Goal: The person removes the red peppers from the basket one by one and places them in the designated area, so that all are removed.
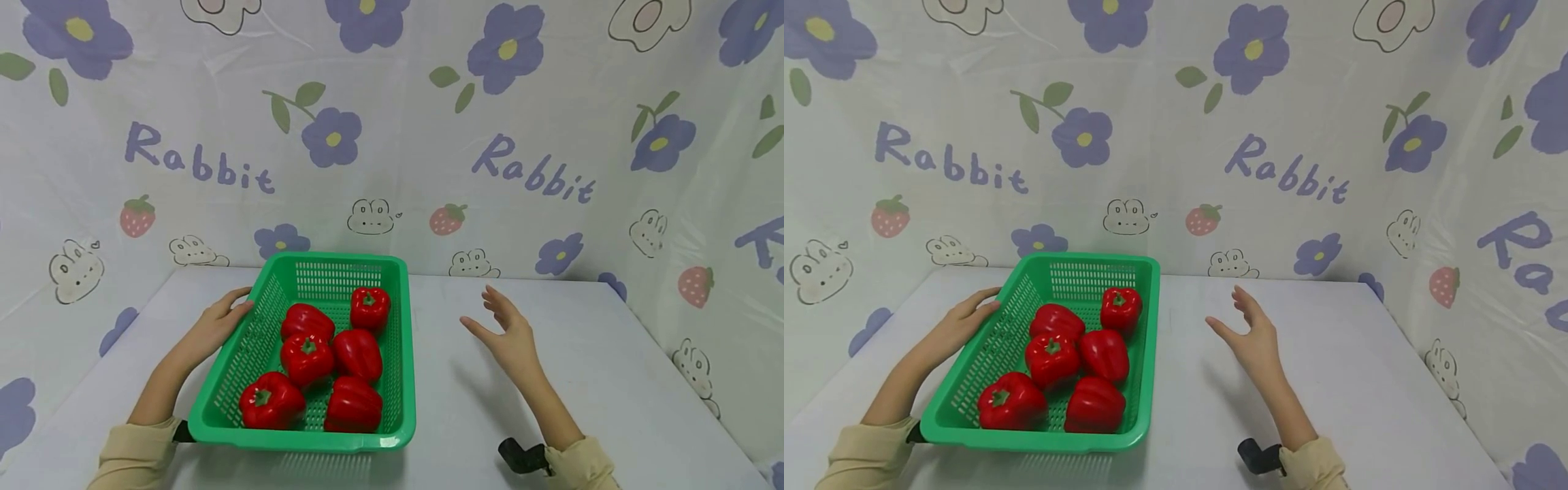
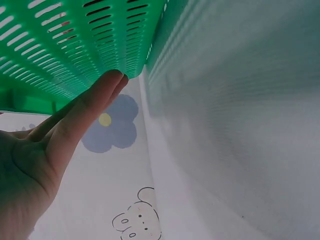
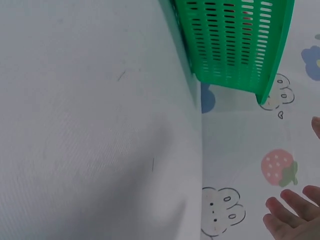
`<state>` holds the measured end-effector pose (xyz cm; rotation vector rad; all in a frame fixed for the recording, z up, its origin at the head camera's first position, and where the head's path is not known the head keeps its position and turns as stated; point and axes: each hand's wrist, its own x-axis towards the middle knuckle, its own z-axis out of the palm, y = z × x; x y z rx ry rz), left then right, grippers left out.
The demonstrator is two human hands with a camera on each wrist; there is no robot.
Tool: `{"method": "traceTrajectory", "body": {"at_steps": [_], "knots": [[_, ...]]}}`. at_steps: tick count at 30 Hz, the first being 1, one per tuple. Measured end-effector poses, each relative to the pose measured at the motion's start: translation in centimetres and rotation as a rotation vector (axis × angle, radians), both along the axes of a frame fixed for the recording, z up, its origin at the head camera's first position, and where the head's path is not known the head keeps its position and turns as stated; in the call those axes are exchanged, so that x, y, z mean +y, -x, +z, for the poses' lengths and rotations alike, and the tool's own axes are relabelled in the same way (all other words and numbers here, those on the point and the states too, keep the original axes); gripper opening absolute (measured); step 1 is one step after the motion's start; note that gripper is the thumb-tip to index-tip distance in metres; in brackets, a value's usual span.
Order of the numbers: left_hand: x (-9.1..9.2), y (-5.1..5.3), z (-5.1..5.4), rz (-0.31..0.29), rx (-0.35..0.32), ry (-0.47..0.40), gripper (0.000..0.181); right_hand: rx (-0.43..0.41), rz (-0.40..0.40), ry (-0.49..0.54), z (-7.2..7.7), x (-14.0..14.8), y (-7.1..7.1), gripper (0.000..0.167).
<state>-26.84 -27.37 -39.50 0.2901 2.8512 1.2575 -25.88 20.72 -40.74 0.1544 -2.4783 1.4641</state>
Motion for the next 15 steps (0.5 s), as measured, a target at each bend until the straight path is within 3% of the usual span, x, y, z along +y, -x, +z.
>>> {"method": "traceTrajectory", "body": {"at_steps": [15], "knots": [[0.2, -0.1, 0.0, 0.005, 0.008, -0.029, 0.060, -0.012, 0.054, 0.078, 1.1, -2.2, -1.1, 0.080]]}}
